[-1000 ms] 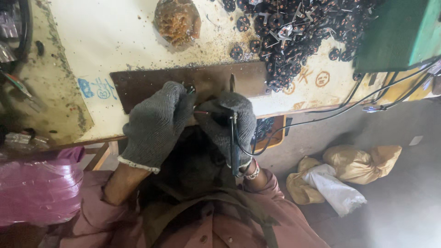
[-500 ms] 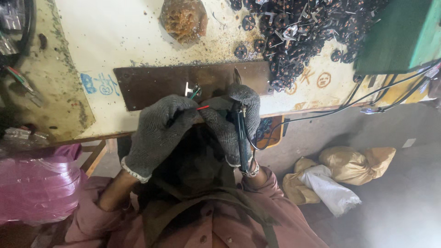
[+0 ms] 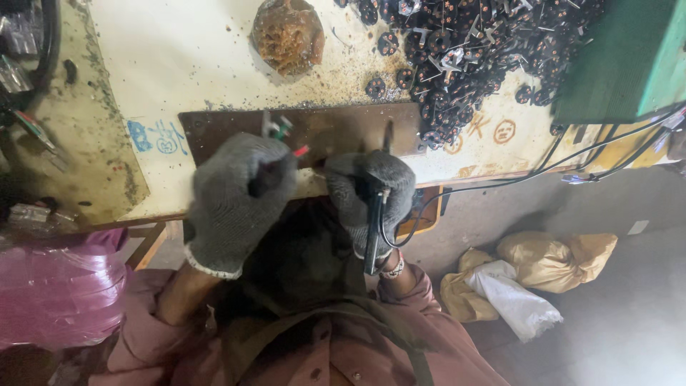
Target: The person solders small electrical components at a workbench, holding a part in one gloved hand and a soldering iron in the other, touching the iron and wire to the component joints. Finished parts are added to a large pile of similar components on the bench, and the person repeats the soldering cycle on new parts.
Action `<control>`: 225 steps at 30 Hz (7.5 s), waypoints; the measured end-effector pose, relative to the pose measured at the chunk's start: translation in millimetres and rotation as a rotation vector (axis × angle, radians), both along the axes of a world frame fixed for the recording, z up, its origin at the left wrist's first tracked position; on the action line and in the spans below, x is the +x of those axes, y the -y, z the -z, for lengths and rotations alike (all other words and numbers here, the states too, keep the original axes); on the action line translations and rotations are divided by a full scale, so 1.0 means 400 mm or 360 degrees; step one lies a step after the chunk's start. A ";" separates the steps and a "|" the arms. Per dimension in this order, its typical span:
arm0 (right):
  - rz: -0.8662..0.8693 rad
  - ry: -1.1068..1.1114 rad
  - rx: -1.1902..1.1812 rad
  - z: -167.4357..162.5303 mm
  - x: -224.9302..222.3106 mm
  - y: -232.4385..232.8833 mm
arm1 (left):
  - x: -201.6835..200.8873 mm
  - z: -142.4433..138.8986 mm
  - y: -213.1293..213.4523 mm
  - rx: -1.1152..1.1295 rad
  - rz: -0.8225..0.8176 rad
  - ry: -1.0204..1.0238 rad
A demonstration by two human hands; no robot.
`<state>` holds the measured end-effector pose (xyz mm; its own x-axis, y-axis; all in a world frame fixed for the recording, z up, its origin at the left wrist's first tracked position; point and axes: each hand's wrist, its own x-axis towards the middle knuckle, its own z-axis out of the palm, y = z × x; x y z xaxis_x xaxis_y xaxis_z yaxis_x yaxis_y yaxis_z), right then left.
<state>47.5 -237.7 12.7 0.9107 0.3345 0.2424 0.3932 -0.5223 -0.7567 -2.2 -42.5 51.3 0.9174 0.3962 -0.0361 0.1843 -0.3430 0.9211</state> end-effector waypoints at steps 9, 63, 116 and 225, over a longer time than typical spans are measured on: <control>-0.0084 -0.0231 -0.0118 -0.070 0.055 -0.034 | 0.137 0.044 -0.074 0.0795 -0.0045 0.0243; -0.0430 -0.0212 -0.0171 0.002 0.057 0.024 | 0.030 0.046 0.015 0.0683 0.0493 -0.0025; -0.0645 -0.0011 -0.0024 0.035 0.052 0.100 | 0.026 0.055 0.022 0.0669 0.0375 0.0045; 0.0128 -0.0298 0.0080 -0.027 0.042 0.045 | -0.043 -0.131 -0.056 0.1290 0.0655 -0.0635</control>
<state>64.3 -255.6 23.5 0.9646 0.2507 0.0811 0.2020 -0.5060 -0.8385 -19.4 -20.3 103.6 0.9686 0.0913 -0.2313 0.1553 -0.9485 0.2761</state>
